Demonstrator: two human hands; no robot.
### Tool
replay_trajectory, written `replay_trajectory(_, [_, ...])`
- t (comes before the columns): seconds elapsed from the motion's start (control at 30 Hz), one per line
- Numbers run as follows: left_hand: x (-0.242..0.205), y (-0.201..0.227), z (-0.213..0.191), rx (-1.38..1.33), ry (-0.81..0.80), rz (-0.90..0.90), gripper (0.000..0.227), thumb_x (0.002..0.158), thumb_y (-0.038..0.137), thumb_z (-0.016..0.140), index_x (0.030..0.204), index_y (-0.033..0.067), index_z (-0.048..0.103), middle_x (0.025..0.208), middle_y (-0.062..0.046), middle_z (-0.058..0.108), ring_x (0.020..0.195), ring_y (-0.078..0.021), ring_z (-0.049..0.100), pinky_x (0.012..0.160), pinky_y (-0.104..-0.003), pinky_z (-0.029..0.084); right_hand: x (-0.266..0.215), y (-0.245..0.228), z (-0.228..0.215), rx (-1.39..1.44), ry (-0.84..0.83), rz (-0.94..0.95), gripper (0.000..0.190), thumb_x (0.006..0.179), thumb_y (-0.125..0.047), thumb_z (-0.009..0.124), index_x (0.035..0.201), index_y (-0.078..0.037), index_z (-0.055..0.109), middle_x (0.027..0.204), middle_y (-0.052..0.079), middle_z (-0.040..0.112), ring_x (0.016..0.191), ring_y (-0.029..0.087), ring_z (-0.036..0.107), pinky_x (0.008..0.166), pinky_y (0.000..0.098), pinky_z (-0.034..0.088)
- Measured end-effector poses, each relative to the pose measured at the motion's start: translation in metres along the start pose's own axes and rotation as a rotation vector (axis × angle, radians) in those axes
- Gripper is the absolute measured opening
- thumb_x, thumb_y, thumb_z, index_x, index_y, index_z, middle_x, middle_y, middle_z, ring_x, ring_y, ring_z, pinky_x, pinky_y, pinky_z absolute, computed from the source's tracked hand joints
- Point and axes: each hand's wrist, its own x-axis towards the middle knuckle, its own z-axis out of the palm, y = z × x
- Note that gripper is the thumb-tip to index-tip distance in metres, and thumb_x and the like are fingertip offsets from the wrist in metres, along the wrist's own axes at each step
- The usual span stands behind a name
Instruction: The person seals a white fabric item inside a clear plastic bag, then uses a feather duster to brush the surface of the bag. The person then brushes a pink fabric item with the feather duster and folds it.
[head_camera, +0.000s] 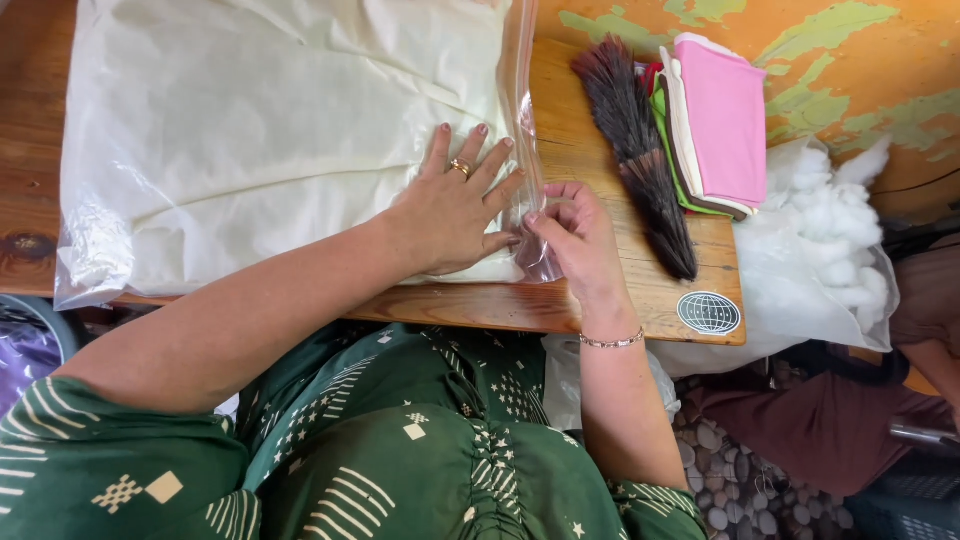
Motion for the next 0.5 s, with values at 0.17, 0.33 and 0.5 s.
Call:
replay_trajectory(0.17, [-0.009, 0.007, 0.009, 0.036, 0.085, 0.051, 0.074, 0.092, 0.062, 0.021, 0.146, 0.0124, 0.028, 0.153, -0.017, 0.020, 0.140, -0.0408, 0.013, 0.108, -0.062, 0.007, 0.019, -0.006, 0.004, 0.070, -0.015, 0.077, 0.048, 0.084, -0.014, 0.069, 0.124, -0.004, 0.045, 0.076, 0.001, 0.060, 0.050, 0.004, 0.050, 0.040, 0.0123, 0.039])
replay_trajectory(0.33, [-0.014, 0.007, 0.014, -0.013, 0.147, 0.078, 0.076, 0.092, 0.064, 0.021, 0.141, 0.0071, 0.035, 0.151, -0.019, 0.024, 0.140, -0.0403, 0.016, 0.110, -0.060, 0.008, 0.061, 0.009, 0.001, 0.098, -0.101, 0.218, 0.036, 0.079, -0.023, 0.074, 0.109, -0.008, 0.063, 0.079, -0.005, 0.065, 0.059, 0.005, 0.061, 0.039, 0.0147, 0.046])
replay_trajectory(0.5, [-0.011, 0.007, 0.019, -0.007, 0.136, 0.085, 0.075, 0.091, 0.065, 0.019, 0.141, 0.0113, 0.035, 0.151, -0.018, 0.022, 0.140, -0.0405, 0.015, 0.110, -0.060, 0.006, 0.091, 0.014, 0.008, 0.103, -0.085, 0.133, 0.063, 0.078, -0.016, 0.077, 0.131, -0.004, 0.045, 0.090, 0.001, 0.061, 0.068, 0.011, 0.065, 0.042, 0.0195, 0.053])
